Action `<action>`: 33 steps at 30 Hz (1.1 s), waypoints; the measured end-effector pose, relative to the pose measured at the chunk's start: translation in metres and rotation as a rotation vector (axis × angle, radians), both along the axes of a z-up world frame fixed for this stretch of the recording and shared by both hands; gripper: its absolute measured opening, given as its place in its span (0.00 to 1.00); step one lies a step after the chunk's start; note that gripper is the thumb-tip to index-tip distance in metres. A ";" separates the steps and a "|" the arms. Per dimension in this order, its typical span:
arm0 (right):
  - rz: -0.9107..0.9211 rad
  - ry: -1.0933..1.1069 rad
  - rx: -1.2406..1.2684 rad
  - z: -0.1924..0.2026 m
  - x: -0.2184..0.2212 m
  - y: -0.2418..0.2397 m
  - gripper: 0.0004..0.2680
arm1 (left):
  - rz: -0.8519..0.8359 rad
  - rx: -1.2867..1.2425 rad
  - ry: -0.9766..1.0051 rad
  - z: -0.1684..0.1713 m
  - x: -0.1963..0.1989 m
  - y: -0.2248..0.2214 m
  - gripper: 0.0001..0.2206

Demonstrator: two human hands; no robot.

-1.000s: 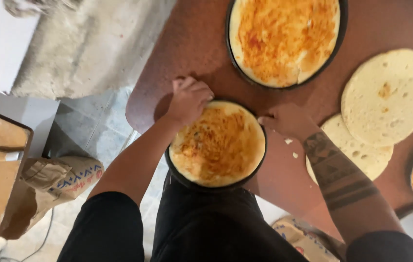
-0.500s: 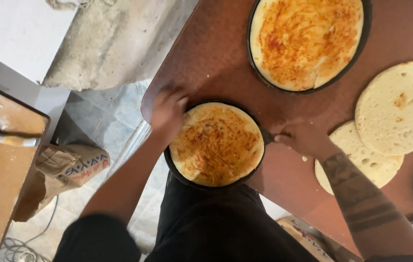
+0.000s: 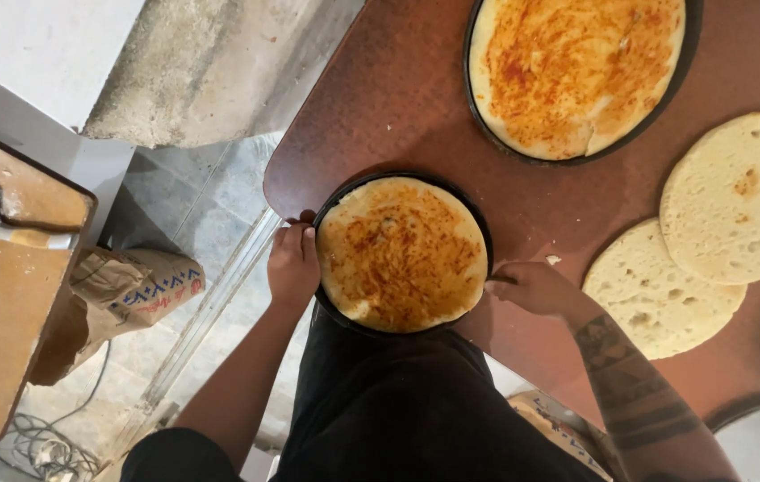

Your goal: Removing baked pizzas from pans using a spatula and stacking them on a table.

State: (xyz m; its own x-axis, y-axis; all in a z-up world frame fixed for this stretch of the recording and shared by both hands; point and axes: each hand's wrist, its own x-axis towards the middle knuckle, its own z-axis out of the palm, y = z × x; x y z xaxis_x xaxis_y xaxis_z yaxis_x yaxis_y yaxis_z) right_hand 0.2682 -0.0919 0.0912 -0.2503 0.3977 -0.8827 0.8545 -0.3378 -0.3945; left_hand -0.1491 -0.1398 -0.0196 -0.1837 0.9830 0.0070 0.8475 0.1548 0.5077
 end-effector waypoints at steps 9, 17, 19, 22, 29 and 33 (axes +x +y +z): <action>-0.075 -0.106 0.008 0.038 -0.005 -0.008 0.13 | -0.551 0.168 -0.014 0.090 0.117 -0.003 0.19; -0.229 -0.068 0.123 0.041 -0.008 -0.018 0.12 | -0.629 0.278 0.177 0.127 0.195 -0.023 0.49; -0.226 -0.042 0.152 0.048 -0.008 -0.019 0.12 | -0.635 0.215 0.236 0.129 0.202 -0.027 0.56; -0.359 -0.014 0.042 0.062 -0.006 -0.023 0.11 | -0.608 0.162 0.272 0.131 0.208 -0.034 0.49; -0.425 -0.060 0.033 0.069 0.003 -0.052 0.12 | -0.482 0.138 0.173 0.118 0.209 -0.050 0.32; -0.358 -0.070 -0.010 0.055 -0.034 -0.060 0.22 | -0.450 0.085 0.169 0.123 0.209 -0.051 0.28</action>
State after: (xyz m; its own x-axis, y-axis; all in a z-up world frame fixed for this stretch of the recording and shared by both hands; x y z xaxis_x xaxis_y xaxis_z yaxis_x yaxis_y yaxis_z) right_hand 0.2340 -0.1514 0.1465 -0.0361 0.4402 -0.8972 0.7062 -0.6240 -0.3346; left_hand 0.0596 -0.1912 0.1038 0.2697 0.9593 0.0835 0.8927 -0.2816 0.3519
